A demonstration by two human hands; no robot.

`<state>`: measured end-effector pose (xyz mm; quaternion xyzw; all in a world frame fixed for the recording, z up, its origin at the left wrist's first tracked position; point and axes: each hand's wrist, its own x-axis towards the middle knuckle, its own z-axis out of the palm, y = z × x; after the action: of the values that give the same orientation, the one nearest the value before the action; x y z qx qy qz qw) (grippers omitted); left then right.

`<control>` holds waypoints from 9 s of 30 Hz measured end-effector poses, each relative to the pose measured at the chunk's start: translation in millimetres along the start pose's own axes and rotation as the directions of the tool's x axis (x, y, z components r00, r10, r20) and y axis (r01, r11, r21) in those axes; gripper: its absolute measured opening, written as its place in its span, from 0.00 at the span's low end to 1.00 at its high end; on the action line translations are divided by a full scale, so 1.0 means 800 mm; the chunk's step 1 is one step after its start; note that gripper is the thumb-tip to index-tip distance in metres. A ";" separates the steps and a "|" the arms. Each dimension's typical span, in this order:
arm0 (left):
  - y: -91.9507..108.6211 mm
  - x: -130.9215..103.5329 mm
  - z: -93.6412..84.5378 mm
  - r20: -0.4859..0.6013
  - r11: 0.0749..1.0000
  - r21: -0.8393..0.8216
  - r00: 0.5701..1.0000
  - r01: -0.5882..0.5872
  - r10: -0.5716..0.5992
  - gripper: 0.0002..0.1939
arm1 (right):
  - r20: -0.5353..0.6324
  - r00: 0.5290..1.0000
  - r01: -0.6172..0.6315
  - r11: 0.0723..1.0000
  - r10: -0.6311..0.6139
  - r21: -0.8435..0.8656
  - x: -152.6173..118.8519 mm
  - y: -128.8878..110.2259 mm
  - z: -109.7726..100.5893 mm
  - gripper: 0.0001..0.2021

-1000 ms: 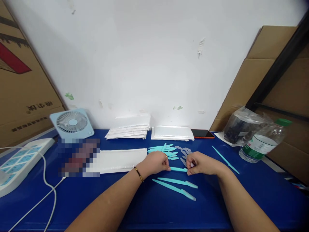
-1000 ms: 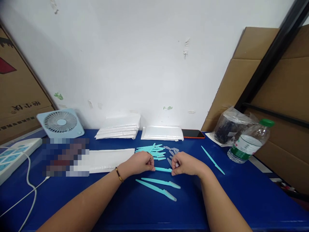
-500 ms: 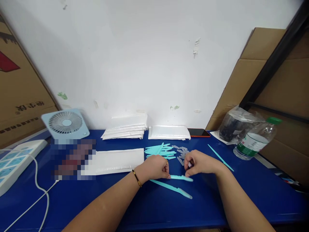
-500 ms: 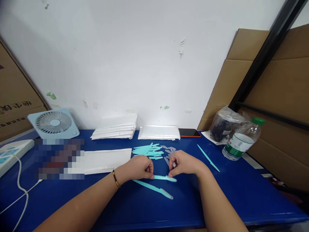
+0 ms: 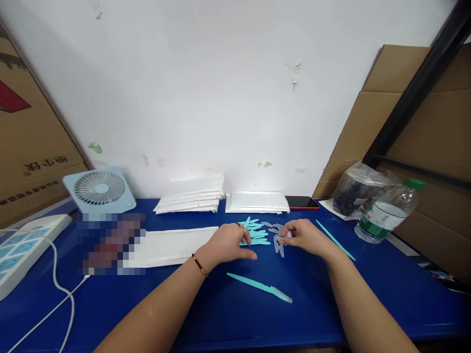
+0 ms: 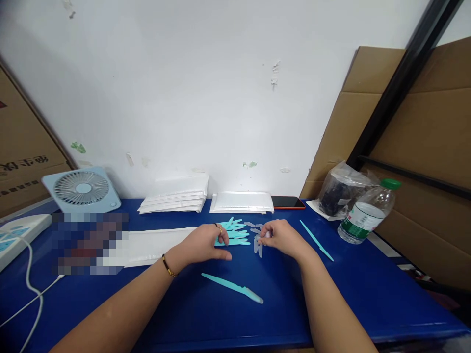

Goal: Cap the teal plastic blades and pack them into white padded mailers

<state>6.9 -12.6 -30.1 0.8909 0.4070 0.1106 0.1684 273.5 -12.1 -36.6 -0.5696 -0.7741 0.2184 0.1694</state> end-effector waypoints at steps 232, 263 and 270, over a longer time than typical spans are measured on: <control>-0.040 0.027 0.034 -0.121 0.999 -0.027 0.992 0.020 -0.023 0.05 | -0.152 0.959 0.172 0.916 -0.240 -0.363 0.052 0.011 0.038 0.07; -0.040 0.015 0.017 -0.311 0.997 -0.063 0.948 0.047 -0.065 0.09 | -0.113 0.976 0.175 0.978 -0.188 -0.111 0.014 -0.008 0.022 0.08; -0.037 0.015 0.013 -0.282 0.999 -0.010 0.958 0.038 -0.039 0.09 | -0.156 0.971 0.174 0.983 -0.182 -0.063 0.015 -0.010 0.024 0.09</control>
<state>-2.1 12.9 -50.6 0.8576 0.4438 0.2343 0.1126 253.4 -5.2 -48.1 -0.5177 -0.8109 0.1366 0.2363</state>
